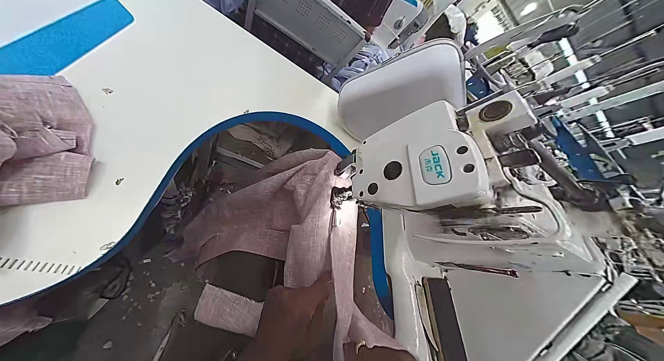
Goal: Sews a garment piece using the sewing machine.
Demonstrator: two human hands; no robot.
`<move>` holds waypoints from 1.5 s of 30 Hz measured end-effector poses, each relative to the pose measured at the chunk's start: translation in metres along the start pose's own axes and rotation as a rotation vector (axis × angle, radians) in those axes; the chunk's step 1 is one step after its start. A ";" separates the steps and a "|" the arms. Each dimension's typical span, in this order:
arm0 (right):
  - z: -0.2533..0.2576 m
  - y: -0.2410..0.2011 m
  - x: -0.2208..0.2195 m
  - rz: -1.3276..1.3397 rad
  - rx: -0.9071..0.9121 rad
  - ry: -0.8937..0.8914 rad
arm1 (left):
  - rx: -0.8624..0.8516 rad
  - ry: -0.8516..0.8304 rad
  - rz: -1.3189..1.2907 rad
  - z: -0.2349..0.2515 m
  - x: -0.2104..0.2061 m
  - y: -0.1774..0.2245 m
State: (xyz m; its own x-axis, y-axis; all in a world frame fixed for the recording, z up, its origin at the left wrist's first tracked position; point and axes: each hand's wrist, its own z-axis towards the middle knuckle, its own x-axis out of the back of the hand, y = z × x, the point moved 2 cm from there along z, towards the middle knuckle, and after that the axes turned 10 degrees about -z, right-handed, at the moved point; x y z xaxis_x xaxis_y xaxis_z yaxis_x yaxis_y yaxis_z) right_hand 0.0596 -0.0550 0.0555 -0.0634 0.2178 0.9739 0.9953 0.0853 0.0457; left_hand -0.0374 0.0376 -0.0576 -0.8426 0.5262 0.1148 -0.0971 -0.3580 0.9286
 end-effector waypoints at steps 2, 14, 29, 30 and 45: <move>0.004 0.001 -0.005 0.018 -0.040 -0.004 | -0.004 -0.004 0.017 0.002 -0.001 -0.002; 0.000 0.006 -0.009 0.173 -0.080 -0.075 | 0.028 0.094 0.071 0.004 -0.005 0.004; -0.002 0.003 -0.036 1.016 -0.420 0.500 | 0.097 0.054 -0.063 0.010 -0.006 -0.002; 0.000 0.002 -0.036 0.990 -0.401 0.530 | 0.099 0.048 -0.069 0.013 -0.006 -0.003; 0.044 0.010 -0.071 0.153 -0.259 0.950 | -0.212 0.213 -0.016 0.028 -0.016 -0.015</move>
State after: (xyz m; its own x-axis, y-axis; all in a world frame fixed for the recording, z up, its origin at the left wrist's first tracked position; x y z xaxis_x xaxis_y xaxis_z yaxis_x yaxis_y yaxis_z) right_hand 0.0712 -0.0268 -0.0229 0.0388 -0.6698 0.7415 0.9803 -0.1184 -0.1582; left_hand -0.0073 0.0558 -0.0636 -0.9301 0.3674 0.0028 -0.2013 -0.5160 0.8326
